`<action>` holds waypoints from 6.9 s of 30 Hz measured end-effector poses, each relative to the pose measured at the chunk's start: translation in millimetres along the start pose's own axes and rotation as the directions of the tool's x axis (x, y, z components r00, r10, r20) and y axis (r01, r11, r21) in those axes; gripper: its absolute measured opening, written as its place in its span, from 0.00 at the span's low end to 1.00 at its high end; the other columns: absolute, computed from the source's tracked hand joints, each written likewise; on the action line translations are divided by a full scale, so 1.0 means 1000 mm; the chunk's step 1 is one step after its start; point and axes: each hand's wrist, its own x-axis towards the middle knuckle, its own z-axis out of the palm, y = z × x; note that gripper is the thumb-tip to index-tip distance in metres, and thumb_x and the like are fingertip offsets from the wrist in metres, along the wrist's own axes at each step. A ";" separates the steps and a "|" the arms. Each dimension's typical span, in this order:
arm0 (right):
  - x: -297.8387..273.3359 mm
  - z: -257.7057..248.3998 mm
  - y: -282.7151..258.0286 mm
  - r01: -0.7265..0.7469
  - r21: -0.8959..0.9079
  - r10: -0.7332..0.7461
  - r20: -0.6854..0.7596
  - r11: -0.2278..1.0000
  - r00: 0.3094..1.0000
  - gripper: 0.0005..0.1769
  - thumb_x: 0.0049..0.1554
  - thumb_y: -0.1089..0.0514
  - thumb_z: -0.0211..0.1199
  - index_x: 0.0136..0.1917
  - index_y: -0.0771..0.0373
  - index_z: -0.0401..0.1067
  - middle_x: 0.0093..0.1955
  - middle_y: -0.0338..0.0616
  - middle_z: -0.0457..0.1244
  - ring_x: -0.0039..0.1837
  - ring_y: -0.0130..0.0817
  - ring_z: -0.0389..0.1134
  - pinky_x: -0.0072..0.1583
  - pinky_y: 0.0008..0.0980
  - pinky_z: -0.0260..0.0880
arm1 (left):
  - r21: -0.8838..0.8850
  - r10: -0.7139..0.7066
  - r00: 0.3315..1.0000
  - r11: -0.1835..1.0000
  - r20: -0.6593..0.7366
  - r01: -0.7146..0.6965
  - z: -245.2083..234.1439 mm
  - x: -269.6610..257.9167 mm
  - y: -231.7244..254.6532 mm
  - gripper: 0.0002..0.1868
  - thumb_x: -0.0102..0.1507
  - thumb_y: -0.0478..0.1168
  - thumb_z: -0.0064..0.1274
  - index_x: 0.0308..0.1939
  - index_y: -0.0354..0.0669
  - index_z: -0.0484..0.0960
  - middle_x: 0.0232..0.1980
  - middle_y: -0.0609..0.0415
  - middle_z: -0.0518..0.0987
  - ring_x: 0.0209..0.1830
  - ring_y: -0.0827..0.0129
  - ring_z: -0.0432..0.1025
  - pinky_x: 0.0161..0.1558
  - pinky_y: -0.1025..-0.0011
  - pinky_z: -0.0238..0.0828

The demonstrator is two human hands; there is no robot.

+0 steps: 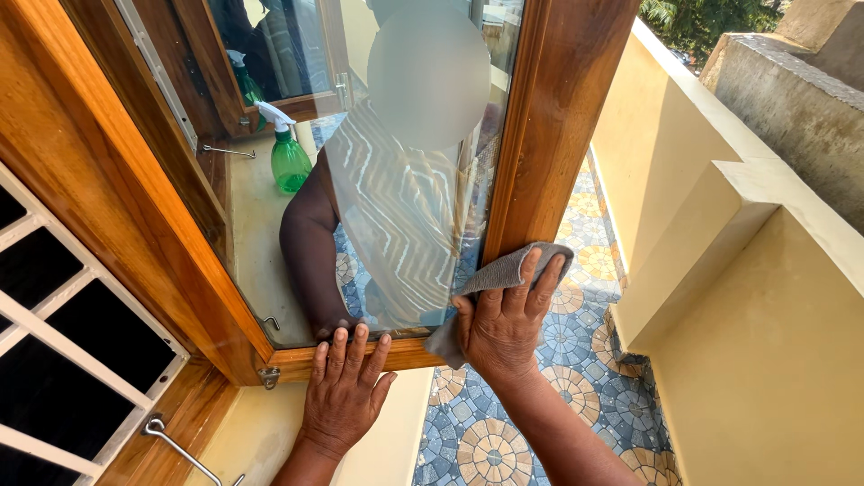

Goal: The person wipes the wooden window frame and glass pane with a grey cloth. They clean the vertical and horizontal frame sections and the glass surface, using a spray bottle placed on the sill.

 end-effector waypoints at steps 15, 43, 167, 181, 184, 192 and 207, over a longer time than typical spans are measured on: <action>0.010 -0.020 -0.004 0.031 -0.007 -0.031 0.052 0.999 0.998 0.29 0.65 0.51 0.53 0.74 0.68 0.58 0.79 0.75 0.38 0.78 0.86 0.32 0.74 0.78 0.39 | 0.007 -0.006 1.000 1.000 -0.016 0.006 -0.001 0.004 0.002 0.39 0.67 0.57 0.48 0.78 0.56 0.53 0.81 0.44 0.51 0.82 0.49 0.41 0.76 0.48 0.35; 0.072 -0.027 0.006 -0.135 0.107 0.150 -0.153 0.985 0.977 0.46 0.73 0.42 0.58 0.84 0.72 0.38 0.80 0.69 0.40 0.76 0.64 0.54 0.74 0.54 0.60 | 0.055 0.020 1.000 0.998 -0.018 -0.018 0.003 -0.001 0.000 0.40 0.68 0.57 0.51 0.81 0.56 0.54 0.84 0.48 0.47 0.84 0.54 0.37 0.78 0.52 0.32; -0.032 0.004 -0.071 0.201 0.555 -0.141 -0.150 0.807 0.979 0.19 0.65 0.60 0.57 0.68 0.68 0.68 0.75 0.63 0.59 0.83 0.64 0.44 0.80 0.63 0.36 | -0.075 -0.724 0.685 0.689 -0.082 0.720 -0.010 0.017 0.035 0.32 0.71 0.49 0.42 0.74 0.37 0.53 0.80 0.26 0.45 0.83 0.27 0.33 0.79 0.41 0.27; -0.058 0.060 -0.060 0.171 0.236 -0.175 -0.004 0.957 0.985 0.30 0.66 0.40 0.56 0.73 0.59 0.71 0.81 0.68 0.54 0.87 0.58 0.31 0.80 0.63 0.16 | -0.377 -0.804 0.526 0.595 -0.278 0.710 -0.063 0.034 -0.037 0.44 0.68 0.32 0.38 0.79 0.29 0.26 0.83 0.28 0.28 0.84 0.32 0.25 0.79 0.45 0.24; -0.060 0.063 -0.060 0.171 0.215 -0.177 0.009 0.962 0.984 0.31 0.66 0.39 0.56 0.73 0.60 0.71 0.81 0.70 0.54 0.86 0.59 0.31 0.79 0.64 0.16 | -0.377 -0.827 0.494 0.561 -0.267 0.737 -0.056 0.029 -0.035 0.47 0.64 0.29 0.38 0.78 0.29 0.24 0.82 0.27 0.26 0.83 0.33 0.26 0.80 0.47 0.24; -0.065 0.071 -0.058 0.174 0.175 -0.185 0.051 0.969 0.981 0.34 0.65 0.38 0.59 0.75 0.60 0.68 0.82 0.73 0.50 0.86 0.59 0.29 0.79 0.66 0.16 | -0.379 -0.887 0.420 0.462 -0.193 0.802 -0.047 0.019 -0.031 0.47 0.65 0.34 0.39 0.75 0.28 0.21 0.81 0.28 0.23 0.82 0.33 0.25 0.78 0.50 0.28; -0.056 0.061 -0.062 0.224 0.116 -0.228 0.022 0.968 0.973 0.31 0.65 0.39 0.58 0.73 0.60 0.72 0.80 0.71 0.54 0.86 0.61 0.29 0.79 0.64 0.15 | -0.135 -0.663 0.660 0.734 -0.352 0.665 -0.032 0.000 -0.008 0.32 0.73 0.38 0.32 0.79 0.29 0.45 0.81 0.25 0.44 0.83 0.33 0.41 0.79 0.48 0.41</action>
